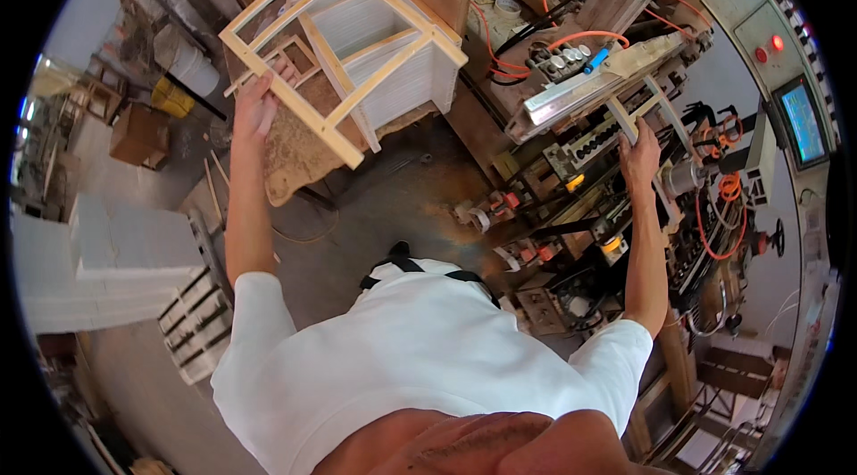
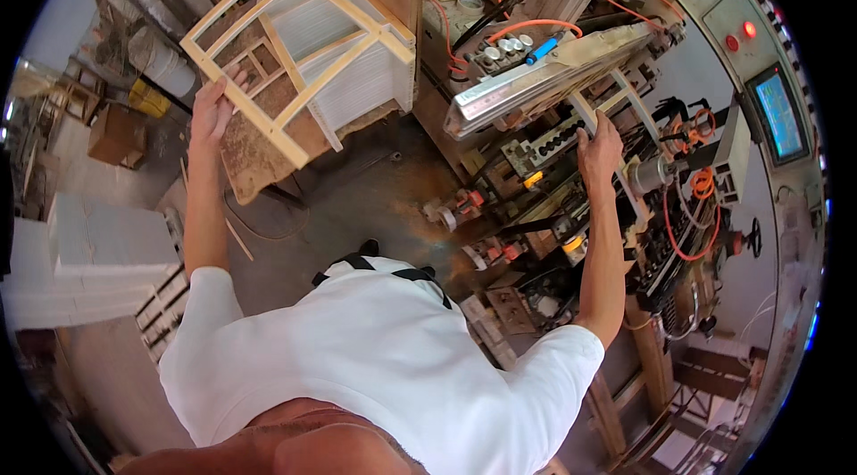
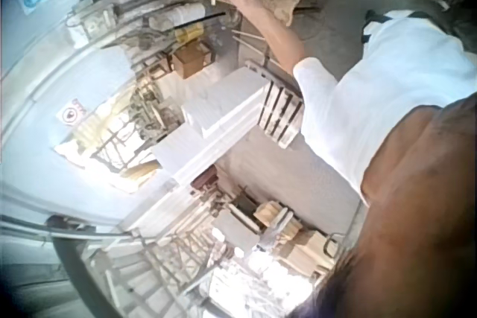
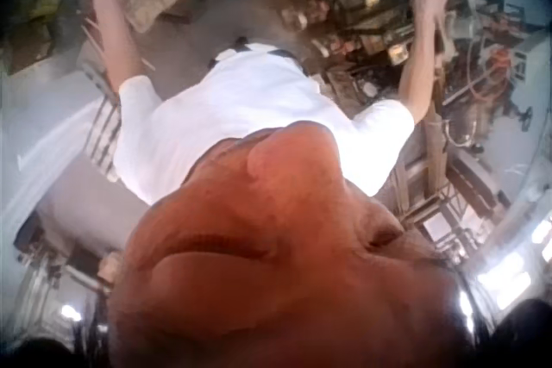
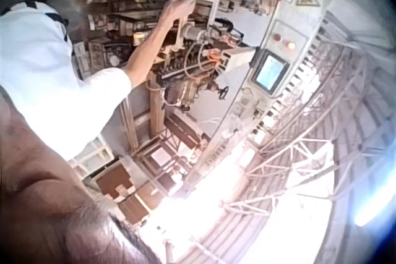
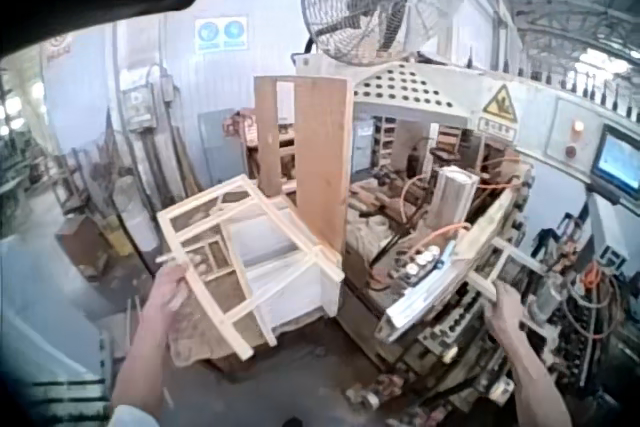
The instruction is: The person repeatedly picks up wooden frames from a nearby stack and places them onto a machine jig. They align the frames within the jig, press a control button to activate the machine, and then remove the processed frames to place them on a growing stack. This cycle is performed continuously for multiple units.
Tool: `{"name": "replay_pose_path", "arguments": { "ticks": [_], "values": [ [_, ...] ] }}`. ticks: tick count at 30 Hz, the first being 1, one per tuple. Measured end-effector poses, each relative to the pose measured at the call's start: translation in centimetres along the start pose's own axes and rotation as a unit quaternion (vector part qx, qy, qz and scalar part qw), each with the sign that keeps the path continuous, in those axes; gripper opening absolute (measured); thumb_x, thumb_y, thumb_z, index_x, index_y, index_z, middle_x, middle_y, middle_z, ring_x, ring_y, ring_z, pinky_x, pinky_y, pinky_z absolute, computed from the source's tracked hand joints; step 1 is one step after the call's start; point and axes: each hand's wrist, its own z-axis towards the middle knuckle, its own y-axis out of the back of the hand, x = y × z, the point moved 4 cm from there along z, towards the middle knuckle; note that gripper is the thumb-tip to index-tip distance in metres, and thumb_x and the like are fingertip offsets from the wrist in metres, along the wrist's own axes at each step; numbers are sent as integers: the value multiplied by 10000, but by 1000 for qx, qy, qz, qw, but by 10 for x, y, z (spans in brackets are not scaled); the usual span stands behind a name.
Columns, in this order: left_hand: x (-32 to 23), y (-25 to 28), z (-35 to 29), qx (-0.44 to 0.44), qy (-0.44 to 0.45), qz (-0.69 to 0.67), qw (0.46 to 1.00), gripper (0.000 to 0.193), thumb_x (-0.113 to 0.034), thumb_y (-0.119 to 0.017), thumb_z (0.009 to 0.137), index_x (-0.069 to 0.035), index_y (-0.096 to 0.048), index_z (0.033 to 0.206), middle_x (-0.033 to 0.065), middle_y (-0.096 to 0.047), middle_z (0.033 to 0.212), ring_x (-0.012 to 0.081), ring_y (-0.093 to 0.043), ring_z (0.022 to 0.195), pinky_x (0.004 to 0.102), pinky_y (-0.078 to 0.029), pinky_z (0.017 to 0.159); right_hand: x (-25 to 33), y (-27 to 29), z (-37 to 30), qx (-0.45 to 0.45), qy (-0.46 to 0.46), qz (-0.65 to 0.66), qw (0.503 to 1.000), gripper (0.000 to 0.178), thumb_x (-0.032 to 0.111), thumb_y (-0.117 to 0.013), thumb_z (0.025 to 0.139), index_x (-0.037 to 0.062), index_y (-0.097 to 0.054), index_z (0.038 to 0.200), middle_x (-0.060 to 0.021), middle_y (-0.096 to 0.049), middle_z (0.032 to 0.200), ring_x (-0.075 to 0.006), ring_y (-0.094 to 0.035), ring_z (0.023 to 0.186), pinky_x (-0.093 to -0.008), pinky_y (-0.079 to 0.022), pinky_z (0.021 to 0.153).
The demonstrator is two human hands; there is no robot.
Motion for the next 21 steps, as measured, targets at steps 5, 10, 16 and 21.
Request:
{"name": "replay_pose_path", "arguments": {
  "ticks": [5,10,16,21],
  "values": [
    [35,19,124,10,78,-33,996,416,-196,-469,994,114,-437,1270,232,-551,1233,311,-556,1150,410,-454,1014,98,15,-67,-12,-75,183,980,458,142,-676,837,11,-530,1251,-197,-594,1156,-328,-594,1029,-391,-477,873],
    [62,21,198,-3,157,347,925,427,-347,-517,966,69,-612,969,199,-657,965,263,-653,934,385,-530,786,133,-17,-162,46,-212,219,951,433,124,-671,833,23,-547,1235,-161,-628,1040,-283,-631,863,-364,-496,759],
    [37,-16,190,41,-8,796,604,538,-527,-602,850,6,-667,878,202,-681,847,305,-677,832,413,-526,695,154,-47,-276,55,-376,216,899,423,121,-661,834,24,-562,1234,-166,-645,1048,-269,-637,875,-368,-495,784],
    [77,-82,163,244,-153,663,691,521,-495,-630,815,-15,-673,1013,208,-675,988,367,-638,960,428,-497,827,174,-75,-338,10,-467,269,842,423,108,-652,844,-34,-551,1230,-166,-659,1077,-233,-639,863,-333,-495,790]
  ]
}}
